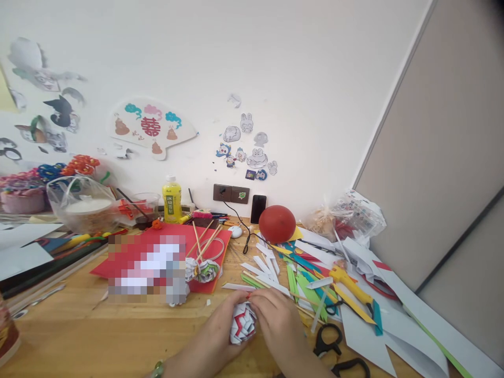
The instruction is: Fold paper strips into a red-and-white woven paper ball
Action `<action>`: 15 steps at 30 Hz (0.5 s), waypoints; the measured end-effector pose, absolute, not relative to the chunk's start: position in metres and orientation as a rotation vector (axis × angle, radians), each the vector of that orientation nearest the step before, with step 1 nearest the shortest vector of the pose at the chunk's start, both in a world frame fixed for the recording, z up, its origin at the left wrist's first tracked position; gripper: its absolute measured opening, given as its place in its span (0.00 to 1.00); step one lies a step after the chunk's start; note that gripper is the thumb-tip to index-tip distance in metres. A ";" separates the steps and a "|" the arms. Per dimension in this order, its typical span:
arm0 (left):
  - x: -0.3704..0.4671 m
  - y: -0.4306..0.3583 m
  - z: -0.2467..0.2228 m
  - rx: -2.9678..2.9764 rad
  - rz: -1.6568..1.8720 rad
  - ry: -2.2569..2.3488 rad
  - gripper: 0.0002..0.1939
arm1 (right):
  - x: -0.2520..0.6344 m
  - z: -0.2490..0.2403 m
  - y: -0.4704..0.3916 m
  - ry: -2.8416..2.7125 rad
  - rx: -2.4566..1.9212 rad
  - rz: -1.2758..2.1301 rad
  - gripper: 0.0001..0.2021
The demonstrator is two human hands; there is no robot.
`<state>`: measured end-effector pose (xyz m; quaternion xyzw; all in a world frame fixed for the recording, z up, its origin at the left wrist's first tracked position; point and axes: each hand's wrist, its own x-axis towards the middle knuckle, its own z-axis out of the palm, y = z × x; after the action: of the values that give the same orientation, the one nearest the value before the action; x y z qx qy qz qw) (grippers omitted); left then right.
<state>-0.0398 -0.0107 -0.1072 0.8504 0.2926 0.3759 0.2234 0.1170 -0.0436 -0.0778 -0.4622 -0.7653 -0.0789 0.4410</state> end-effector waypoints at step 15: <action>-0.041 -0.012 -0.107 2.454 1.042 0.837 0.30 | 0.118 -0.077 -0.046 -1.922 -1.165 -0.209 0.10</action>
<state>-0.0407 -0.0121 -0.1072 0.8649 0.2950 0.3673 0.1730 0.1180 -0.0461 -0.0767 -0.4666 -0.7695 -0.0835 0.4280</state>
